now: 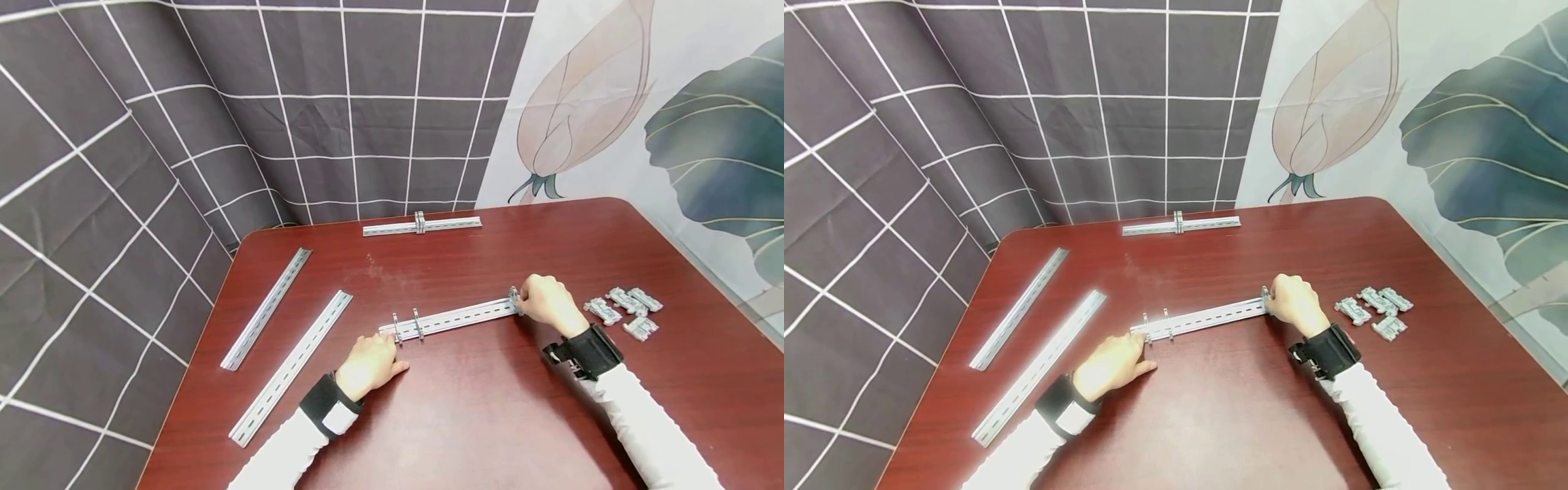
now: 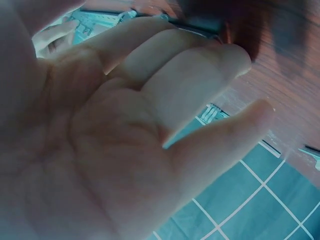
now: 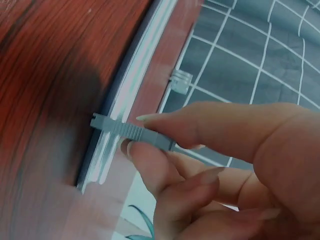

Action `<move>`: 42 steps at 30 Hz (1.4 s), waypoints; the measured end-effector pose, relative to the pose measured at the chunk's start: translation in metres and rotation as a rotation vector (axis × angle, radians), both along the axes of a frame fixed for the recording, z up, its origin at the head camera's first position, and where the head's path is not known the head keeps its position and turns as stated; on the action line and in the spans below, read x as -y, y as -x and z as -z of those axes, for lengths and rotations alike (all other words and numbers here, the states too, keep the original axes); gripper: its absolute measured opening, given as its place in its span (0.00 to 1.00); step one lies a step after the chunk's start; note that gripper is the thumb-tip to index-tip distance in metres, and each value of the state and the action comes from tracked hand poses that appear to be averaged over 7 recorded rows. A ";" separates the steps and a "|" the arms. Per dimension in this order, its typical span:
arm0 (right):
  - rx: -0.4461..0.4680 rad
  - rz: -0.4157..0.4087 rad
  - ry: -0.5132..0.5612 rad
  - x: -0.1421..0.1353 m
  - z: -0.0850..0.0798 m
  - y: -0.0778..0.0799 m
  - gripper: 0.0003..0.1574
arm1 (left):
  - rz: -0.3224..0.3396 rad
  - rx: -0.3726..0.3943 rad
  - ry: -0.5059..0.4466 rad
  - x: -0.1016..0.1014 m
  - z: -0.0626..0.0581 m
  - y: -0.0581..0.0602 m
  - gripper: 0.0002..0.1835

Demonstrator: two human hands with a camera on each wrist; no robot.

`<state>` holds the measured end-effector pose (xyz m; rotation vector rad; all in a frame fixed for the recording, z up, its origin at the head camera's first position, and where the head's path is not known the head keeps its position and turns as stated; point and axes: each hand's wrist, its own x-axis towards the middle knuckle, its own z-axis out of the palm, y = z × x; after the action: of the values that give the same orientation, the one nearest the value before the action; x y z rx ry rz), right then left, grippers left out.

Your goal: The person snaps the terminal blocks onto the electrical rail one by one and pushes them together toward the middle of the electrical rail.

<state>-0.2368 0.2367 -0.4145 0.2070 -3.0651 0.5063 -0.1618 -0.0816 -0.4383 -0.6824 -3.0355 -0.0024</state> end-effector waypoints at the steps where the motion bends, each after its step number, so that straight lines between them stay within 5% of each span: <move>1: -0.013 -0.007 0.001 0.002 0.001 0.000 0.14 | 0.005 -0.008 -0.007 0.001 0.000 0.001 0.23; 17: -0.108 -0.105 0.023 0.034 0.006 -0.002 0.14 | 0.027 0.059 -0.033 0.005 -0.005 0.005 0.22; 42: -0.086 -0.185 0.071 0.072 0.010 -0.007 0.14 | 0.004 0.065 -0.048 0.003 -0.009 0.002 0.21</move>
<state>-0.2300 0.1645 -0.4245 0.4995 -2.9542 0.5966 -0.1636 -0.0849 -0.4295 -0.6981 -3.0841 -0.0996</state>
